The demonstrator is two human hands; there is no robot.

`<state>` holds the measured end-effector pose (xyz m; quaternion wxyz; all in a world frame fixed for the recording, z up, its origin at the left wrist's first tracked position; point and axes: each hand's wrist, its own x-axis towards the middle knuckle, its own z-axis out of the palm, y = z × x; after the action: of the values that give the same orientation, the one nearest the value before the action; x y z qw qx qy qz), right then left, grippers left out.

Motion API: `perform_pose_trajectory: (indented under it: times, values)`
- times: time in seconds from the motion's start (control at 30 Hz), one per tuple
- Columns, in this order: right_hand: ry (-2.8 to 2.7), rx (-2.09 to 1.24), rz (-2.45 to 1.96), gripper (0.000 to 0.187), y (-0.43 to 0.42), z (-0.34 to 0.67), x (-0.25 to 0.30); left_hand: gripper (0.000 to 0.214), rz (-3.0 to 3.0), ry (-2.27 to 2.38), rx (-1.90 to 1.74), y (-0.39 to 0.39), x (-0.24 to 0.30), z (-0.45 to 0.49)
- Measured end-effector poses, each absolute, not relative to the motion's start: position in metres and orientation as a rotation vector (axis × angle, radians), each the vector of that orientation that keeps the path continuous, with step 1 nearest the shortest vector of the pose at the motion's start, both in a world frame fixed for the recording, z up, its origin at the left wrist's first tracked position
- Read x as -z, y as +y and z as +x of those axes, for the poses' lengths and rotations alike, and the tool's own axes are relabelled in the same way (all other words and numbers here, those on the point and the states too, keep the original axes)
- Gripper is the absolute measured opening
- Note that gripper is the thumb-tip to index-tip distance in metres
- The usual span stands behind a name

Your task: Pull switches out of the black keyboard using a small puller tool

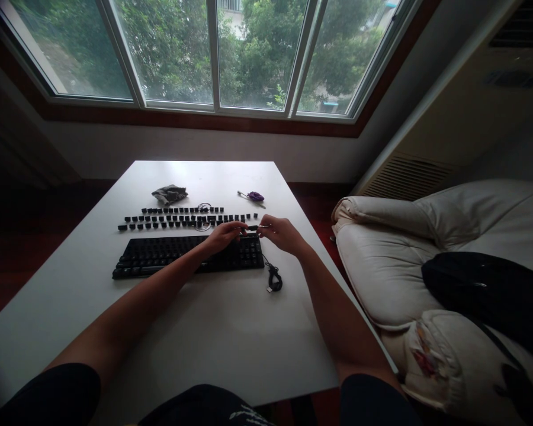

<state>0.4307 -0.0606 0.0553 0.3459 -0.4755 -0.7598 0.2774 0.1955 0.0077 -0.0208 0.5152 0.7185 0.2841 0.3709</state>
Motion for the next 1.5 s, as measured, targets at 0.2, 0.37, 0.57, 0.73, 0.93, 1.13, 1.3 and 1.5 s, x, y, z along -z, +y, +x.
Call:
perform_pose_trajectory:
  times: [0.2,0.37,0.57,0.73,0.93,1.13,1.3,1.5]
  values:
    - [-1.93,-0.785,-1.219,0.023,-0.06,0.428,-0.051,0.027,1.585,0.713,-0.864,0.004,0.016,0.2]
    - [-1.851,-0.866,-1.194,0.027,-0.057,0.427,-0.047,0.028,1.705,0.817,-0.821,-0.003,0.013,0.199]
    - [-1.707,-1.051,-1.151,0.034,-0.052,0.428,-0.042,0.029,2.004,0.935,-0.913,-0.012,0.003,0.195]
    - [-1.68,-1.092,-1.162,0.036,-0.051,0.429,-0.044,0.025,1.904,0.93,-0.93,-0.01,0.006,0.197]
    - [-1.639,-1.177,-1.106,0.037,-0.051,0.433,-0.045,0.033,1.429,0.675,-0.857,-0.006,0.012,0.201]
    - [-1.657,-1.18,-1.116,0.038,-0.048,0.436,-0.043,0.037,1.176,0.557,-0.825,-0.006,0.011,0.198]
    - [-1.701,-1.174,-1.148,0.036,-0.048,0.437,-0.04,0.033,1.263,0.628,-0.89,-0.002,0.016,0.197]
    - [-1.724,-1.156,-1.164,0.034,-0.05,0.438,-0.044,0.032,1.385,0.673,-1.037,0.008,0.026,0.197]
